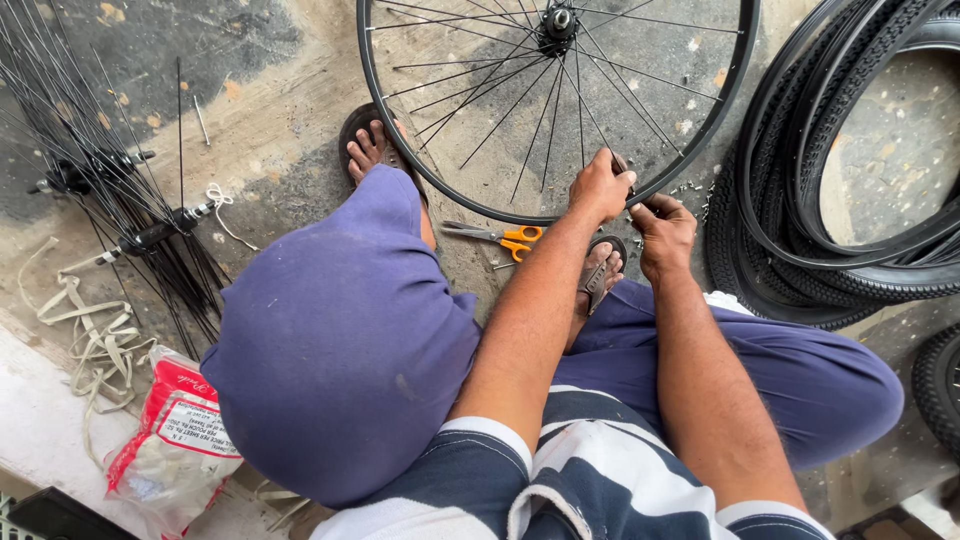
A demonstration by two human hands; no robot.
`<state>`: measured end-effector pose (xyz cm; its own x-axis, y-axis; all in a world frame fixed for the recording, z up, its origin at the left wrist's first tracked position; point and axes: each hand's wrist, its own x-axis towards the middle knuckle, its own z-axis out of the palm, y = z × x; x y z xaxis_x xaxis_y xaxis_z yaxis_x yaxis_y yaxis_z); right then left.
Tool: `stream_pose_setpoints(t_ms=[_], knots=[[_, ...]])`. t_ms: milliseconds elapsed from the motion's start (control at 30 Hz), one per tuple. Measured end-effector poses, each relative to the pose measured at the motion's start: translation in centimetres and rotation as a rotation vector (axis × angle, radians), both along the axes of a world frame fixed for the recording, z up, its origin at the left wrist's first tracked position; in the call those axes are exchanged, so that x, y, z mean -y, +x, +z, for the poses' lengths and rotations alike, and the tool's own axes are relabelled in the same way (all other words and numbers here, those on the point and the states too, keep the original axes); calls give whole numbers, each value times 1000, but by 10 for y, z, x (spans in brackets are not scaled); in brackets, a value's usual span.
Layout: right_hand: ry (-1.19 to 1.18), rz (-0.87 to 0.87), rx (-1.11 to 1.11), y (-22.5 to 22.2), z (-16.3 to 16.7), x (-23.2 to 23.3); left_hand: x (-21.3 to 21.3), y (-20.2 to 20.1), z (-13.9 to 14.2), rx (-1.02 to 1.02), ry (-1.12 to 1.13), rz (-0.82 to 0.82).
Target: The person sits on the floor and installs spokes into a bicycle wheel rim, threading them through the hub and securing them with nipples. The person then attaches a rim tape to the inside of the rim to cover the spoke holes.
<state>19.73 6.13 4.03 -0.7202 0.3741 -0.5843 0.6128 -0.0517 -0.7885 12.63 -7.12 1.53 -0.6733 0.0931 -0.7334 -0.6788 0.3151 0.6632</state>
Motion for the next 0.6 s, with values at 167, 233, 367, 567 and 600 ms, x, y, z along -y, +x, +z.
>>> stream_pose_setpoints(t_ms=[167, 233, 367, 567, 600], knots=[[2, 2, -46, 0, -1, 1, 3, 2, 4, -52, 5, 20], [29, 12, -47, 0, 0, 2, 7, -1, 15, -75, -53, -23], [69, 51, -110, -4, 0, 4, 13, -18, 43, -206, -216, -230], [267, 158, -106, -12, 10, 5, -1, -51, 65, -680, -319, -910], [273, 153, -97, -13, 10, 6, -2, -65, 63, -486, -298, -1076]])
